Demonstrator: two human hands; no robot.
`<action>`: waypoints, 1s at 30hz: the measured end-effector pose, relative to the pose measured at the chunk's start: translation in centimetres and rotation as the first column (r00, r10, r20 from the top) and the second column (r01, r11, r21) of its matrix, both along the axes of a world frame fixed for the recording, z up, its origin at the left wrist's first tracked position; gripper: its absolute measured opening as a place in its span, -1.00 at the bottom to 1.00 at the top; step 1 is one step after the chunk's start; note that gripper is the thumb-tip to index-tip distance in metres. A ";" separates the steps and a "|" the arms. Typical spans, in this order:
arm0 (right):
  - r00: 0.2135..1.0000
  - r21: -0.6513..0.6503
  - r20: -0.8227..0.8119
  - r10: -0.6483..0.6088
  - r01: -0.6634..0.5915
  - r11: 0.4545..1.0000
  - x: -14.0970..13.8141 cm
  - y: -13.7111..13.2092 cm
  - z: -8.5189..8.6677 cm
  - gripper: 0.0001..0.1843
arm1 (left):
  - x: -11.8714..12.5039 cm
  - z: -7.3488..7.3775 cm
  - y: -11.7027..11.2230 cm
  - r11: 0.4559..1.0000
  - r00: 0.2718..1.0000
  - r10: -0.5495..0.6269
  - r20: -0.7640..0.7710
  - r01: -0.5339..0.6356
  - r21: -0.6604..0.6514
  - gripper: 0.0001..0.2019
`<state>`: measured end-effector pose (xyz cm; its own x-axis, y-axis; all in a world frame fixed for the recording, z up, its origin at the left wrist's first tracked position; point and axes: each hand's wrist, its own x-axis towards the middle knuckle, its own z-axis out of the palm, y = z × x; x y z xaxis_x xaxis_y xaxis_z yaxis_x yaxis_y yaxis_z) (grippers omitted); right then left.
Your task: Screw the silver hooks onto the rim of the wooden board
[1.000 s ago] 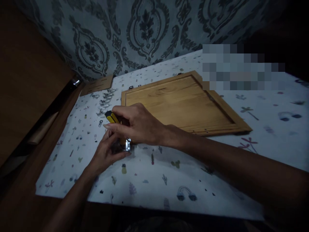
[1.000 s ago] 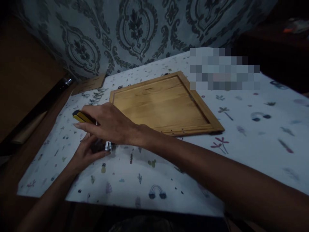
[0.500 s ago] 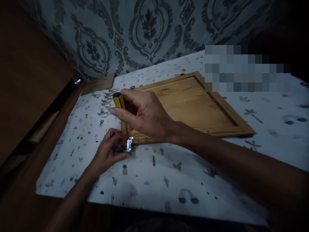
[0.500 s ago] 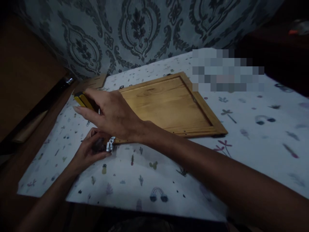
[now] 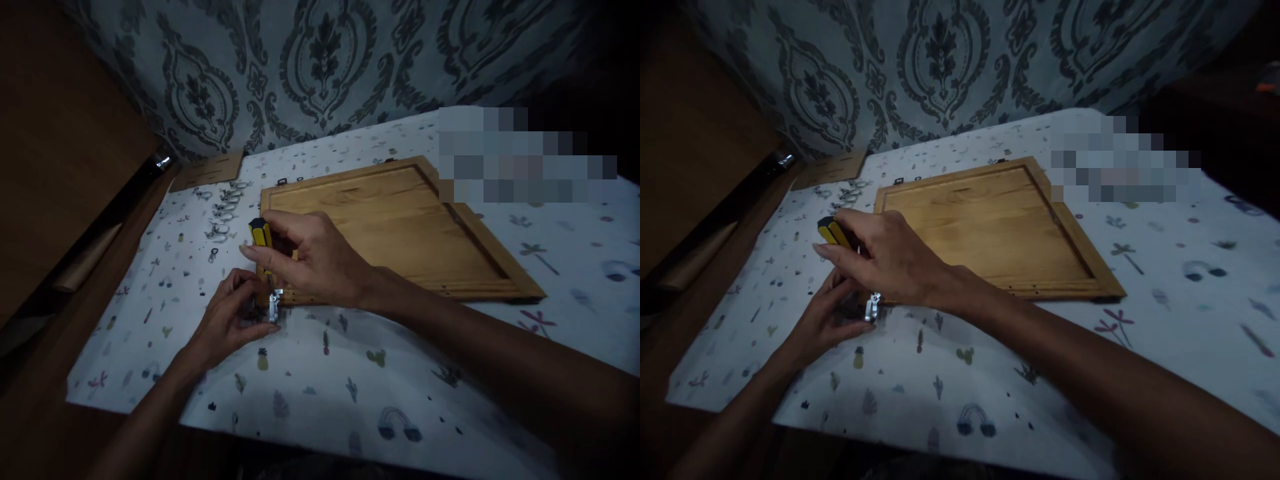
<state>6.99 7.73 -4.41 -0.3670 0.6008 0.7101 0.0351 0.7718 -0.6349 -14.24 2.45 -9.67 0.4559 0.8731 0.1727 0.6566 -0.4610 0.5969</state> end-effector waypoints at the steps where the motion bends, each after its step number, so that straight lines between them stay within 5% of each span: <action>1: 1.000 -0.002 0.001 -0.001 0.001 1.000 0.0 0.0 0.0 -0.66 | 0.0 0.0 0.0 1.000 1.000 0.000 0.001 0.000 0.003 -0.57; 20: 0.998 -0.030 0.051 0.046 -0.045 0.999 0.1 0.5 -0.5 -0.68 | 0.0 -0.1 0.0 1.000 1.000 -0.002 0.020 0.002 0.013 -0.59; 30: 0.996 0.026 0.047 0.082 -0.083 0.996 -0.2 -0.4 -0.2 -0.67 | -0.2 -0.3 -0.1 0.999 0.999 0.020 -0.026 -0.019 0.043 -0.43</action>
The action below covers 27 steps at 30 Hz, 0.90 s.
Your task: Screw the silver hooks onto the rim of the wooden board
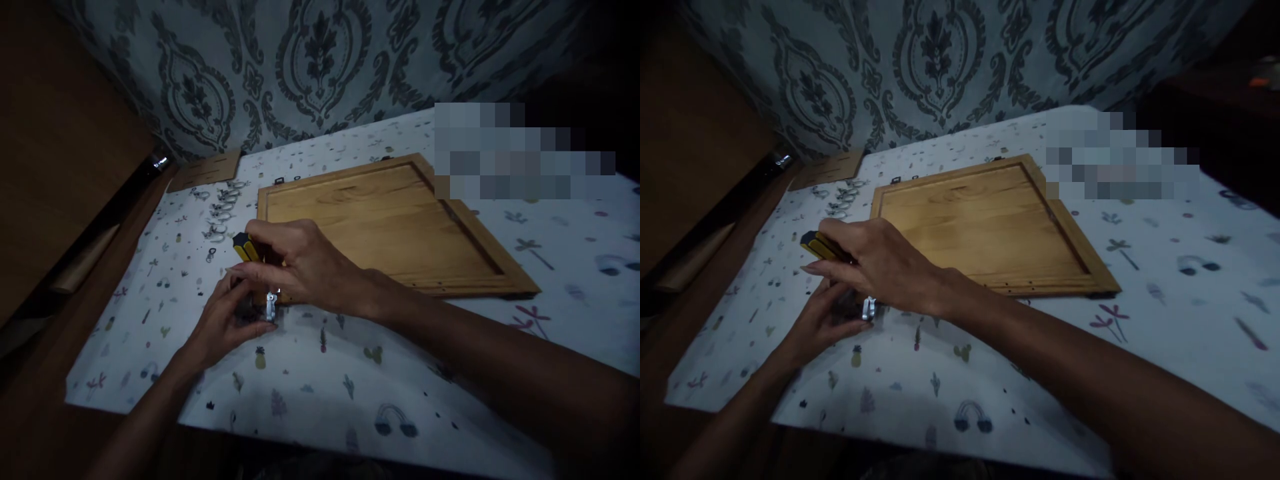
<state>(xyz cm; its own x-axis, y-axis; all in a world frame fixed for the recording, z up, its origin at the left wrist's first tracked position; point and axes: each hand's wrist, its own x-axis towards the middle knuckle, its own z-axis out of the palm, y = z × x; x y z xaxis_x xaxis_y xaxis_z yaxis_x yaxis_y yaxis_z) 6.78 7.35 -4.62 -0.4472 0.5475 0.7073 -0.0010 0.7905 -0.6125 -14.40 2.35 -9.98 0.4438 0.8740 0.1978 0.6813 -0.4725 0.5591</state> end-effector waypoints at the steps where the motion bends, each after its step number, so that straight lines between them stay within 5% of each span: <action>1: 1.000 0.001 -0.004 0.003 -0.003 1.000 0.0 -0.1 0.0 -0.67 | 0.0 0.0 0.0 1.000 1.000 0.004 -0.003 -0.004 0.001 -0.42; 12: 0.992 0.044 -0.067 -0.104 0.108 0.993 0.4 0.0 0.8 -0.68 | 0.2 0.3 0.0 0.999 0.999 -0.014 0.043 0.016 -0.039 -0.56; 27: 1.000 -0.080 0.012 0.013 -0.012 0.997 0.4 -0.3 0.7 -0.65 | 0.2 0.1 0.1 1.000 1.000 0.017 0.011 -0.017 -0.023 -0.54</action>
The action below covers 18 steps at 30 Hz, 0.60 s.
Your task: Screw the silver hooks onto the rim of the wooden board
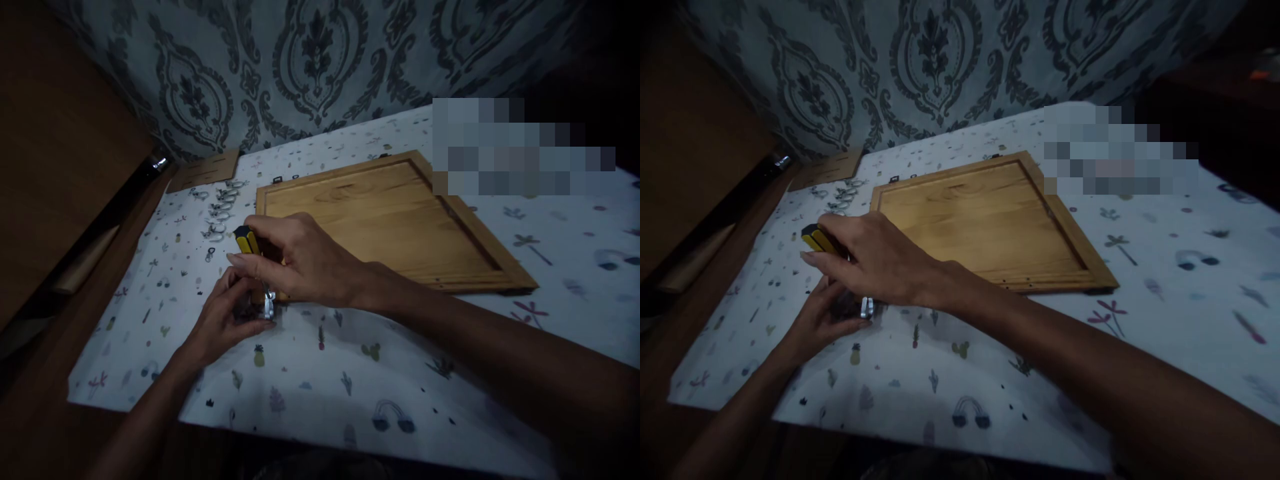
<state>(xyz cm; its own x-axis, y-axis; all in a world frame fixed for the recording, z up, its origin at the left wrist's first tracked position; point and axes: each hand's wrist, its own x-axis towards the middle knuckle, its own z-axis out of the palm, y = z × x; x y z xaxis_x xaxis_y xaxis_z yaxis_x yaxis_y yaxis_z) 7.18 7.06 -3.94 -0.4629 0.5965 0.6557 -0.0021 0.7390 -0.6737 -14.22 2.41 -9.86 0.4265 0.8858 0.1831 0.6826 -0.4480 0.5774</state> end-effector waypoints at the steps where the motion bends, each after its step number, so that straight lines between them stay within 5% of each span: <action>1: 1.000 -0.002 0.003 0.004 -0.004 1.000 0.0 0.0 0.0 -0.66 | 0.0 0.0 0.0 1.000 1.000 -0.001 0.003 0.001 0.005 -0.53; 18: 1.000 0.016 0.014 -0.011 0.011 1.000 -0.1 0.0 -0.2 -0.66 | 0.0 -0.1 0.1 1.000 1.000 -0.013 0.028 0.012 0.023 -0.48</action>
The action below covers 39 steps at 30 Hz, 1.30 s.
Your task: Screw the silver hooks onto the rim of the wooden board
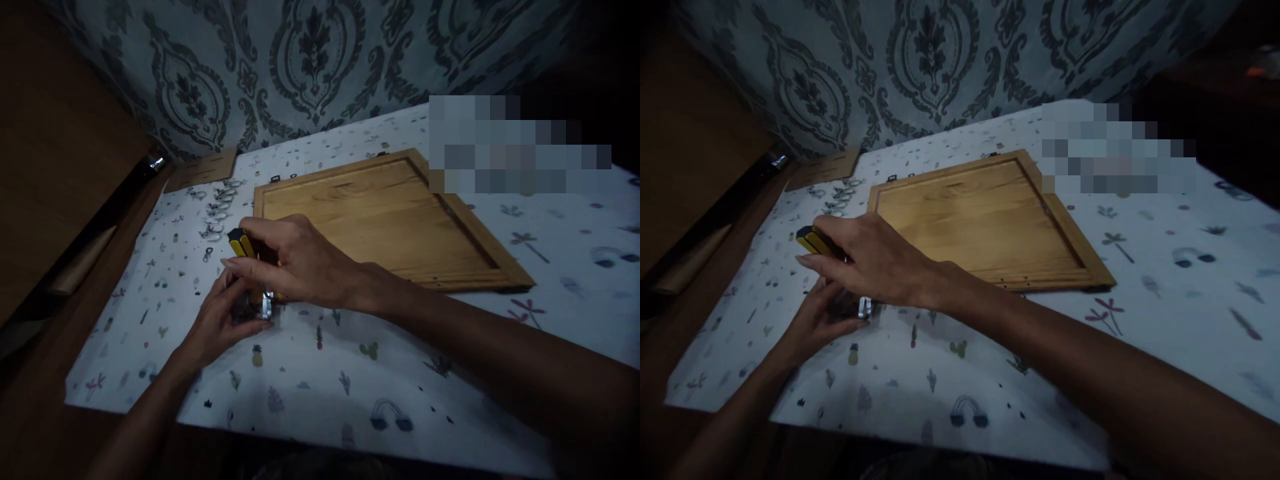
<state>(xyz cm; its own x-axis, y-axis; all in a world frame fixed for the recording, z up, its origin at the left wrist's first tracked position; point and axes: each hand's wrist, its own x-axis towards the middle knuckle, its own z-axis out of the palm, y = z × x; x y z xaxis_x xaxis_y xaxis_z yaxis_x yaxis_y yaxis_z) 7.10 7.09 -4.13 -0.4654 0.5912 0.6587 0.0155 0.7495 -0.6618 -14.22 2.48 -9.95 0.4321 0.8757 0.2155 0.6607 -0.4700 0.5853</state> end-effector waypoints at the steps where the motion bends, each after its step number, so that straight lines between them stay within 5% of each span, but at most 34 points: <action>1: 1.000 0.005 0.002 0.004 -0.004 1.000 0.0 0.0 0.0 -0.66 | -0.1 0.0 0.0 1.000 1.000 -0.003 0.001 0.003 0.001 -0.45; 13: 0.997 0.061 0.074 0.038 -0.043 0.997 -0.3 -0.4 0.0 -0.59 | -0.5 -0.7 -0.1 0.997 0.997 0.074 0.019 -0.073 -0.025 -0.52; 24: 0.979 0.032 0.142 0.149 -0.155 0.987 -0.4 -1.2 0.8 -0.66 | 0.0 -0.4 -0.5 0.970 0.987 0.039 0.154 -0.001 -0.242 -0.72; 32: 0.971 -0.029 0.143 0.189 -0.187 0.982 0.2 -0.4 0.8 -0.70 | -0.4 -0.5 0.0 0.999 0.999 0.026 0.036 -0.025 -0.027 -0.65; 39: 0.976 -0.004 0.131 0.173 -0.174 0.985 0.3 -0.1 0.7 -0.70 | -0.5 -0.8 -0.1 0.998 0.998 0.056 -0.003 -0.056 0.019 -0.56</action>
<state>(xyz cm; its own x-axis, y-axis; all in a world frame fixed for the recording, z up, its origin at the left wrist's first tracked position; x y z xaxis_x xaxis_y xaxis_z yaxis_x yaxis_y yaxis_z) 7.35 6.97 -3.42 -0.6427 0.4889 0.5899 -0.0299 0.7534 -0.6569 -14.74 2.37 -10.75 0.3834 0.8944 0.2303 0.6885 -0.4430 0.5743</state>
